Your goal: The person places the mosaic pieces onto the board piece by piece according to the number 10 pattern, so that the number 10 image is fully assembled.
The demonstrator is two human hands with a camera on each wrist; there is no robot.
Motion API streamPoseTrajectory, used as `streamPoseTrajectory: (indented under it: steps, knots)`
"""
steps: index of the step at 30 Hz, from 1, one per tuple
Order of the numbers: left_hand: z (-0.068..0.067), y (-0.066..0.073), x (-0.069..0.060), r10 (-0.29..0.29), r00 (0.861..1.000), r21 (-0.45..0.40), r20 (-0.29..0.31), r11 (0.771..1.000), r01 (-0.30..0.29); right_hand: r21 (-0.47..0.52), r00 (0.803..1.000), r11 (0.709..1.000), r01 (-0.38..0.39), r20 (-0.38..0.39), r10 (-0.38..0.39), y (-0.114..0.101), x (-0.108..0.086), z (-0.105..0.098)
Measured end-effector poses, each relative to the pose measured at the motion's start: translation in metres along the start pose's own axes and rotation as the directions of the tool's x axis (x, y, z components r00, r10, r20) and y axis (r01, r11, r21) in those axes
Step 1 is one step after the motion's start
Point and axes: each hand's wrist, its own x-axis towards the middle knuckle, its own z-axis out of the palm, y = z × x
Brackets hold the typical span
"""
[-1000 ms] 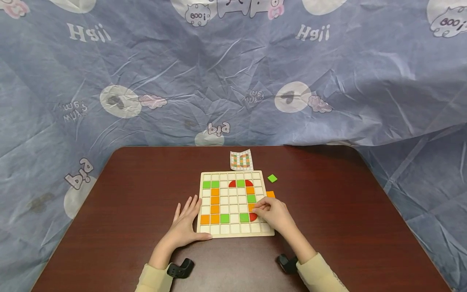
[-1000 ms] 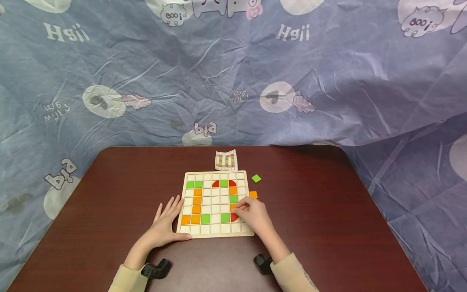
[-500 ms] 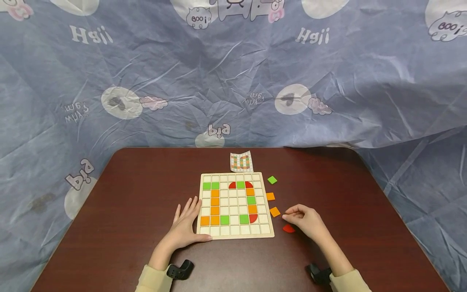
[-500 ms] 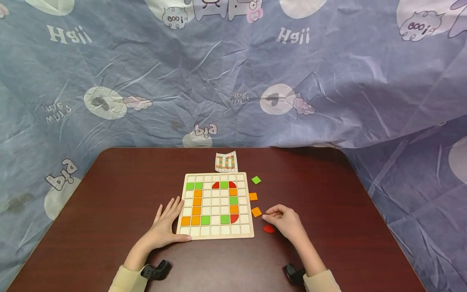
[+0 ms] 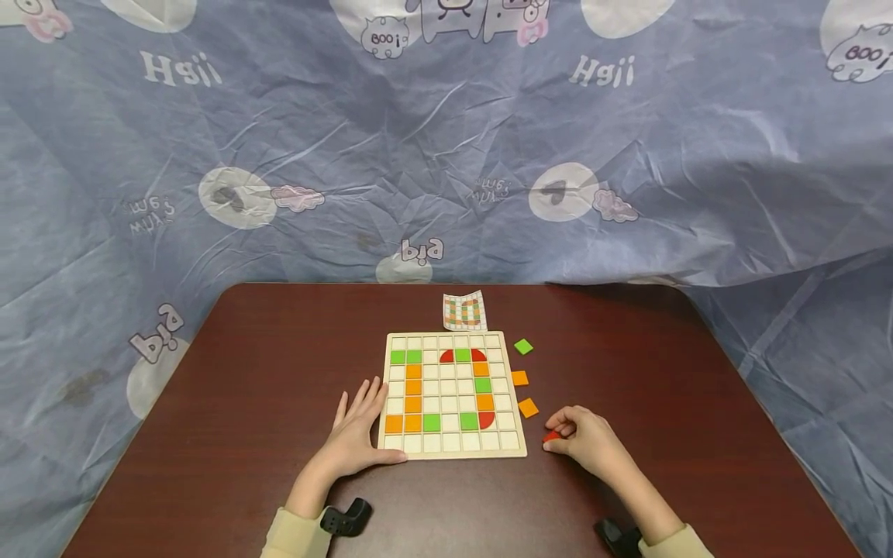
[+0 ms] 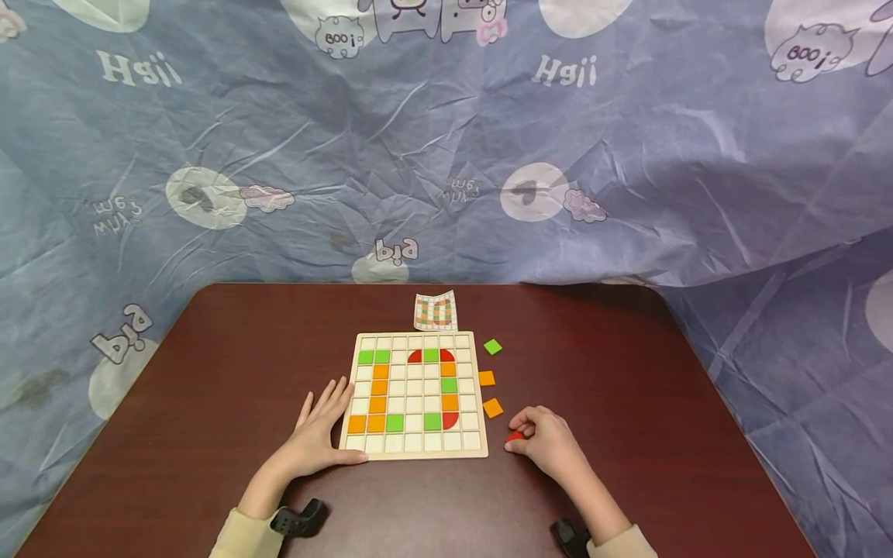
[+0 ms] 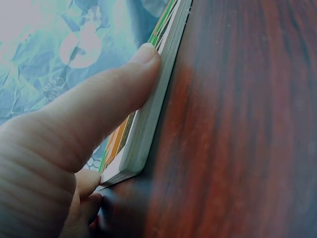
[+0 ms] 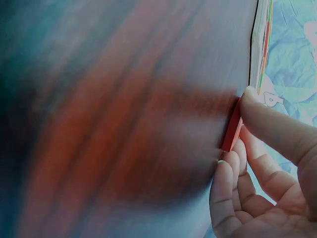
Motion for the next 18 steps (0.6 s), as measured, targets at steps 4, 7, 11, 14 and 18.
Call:
streamPoseTrajectory:
  steps: [4, 7, 11, 14, 18]
  knots:
    - [0.0005, 0.0003, 0.0004, -0.002, 1.000, -0.009, -0.005, 1.000, 0.002, -0.018, 1.000, 1.000, -0.005, -0.002, 0.005, -0.0021, 0.0005, 0.0000]
    - [0.0003, 0.0003, 0.0011, -0.013, 1.000, 0.000, 0.013, 1.000, 0.013, -0.028, 1.000, 1.000, -0.011, 0.009, 0.011, -0.0032, 0.0010, -0.0006]
    - [0.0002, -0.0001, 0.0015, -0.014, 1.000, -0.001, 0.020, 1.000, 0.014, -0.034, 0.999, 0.999, -0.031, 0.032, 0.032, -0.0040, 0.0011, -0.0014]
    - [0.0001, -0.0002, 0.0015, -0.015, 1.000, -0.005, 0.022, 1.000, 0.015, -0.039, 0.998, 0.999, -0.032, 0.052, 0.034, -0.0042, 0.0014, -0.0017]
    - [0.0001, -0.0001, 0.0014, -0.017, 1.000, -0.008, 0.021, 1.000, 0.017, -0.052, 0.997, 0.999, 0.006, 0.078, -0.002, -0.0056, 0.0021, -0.0035]
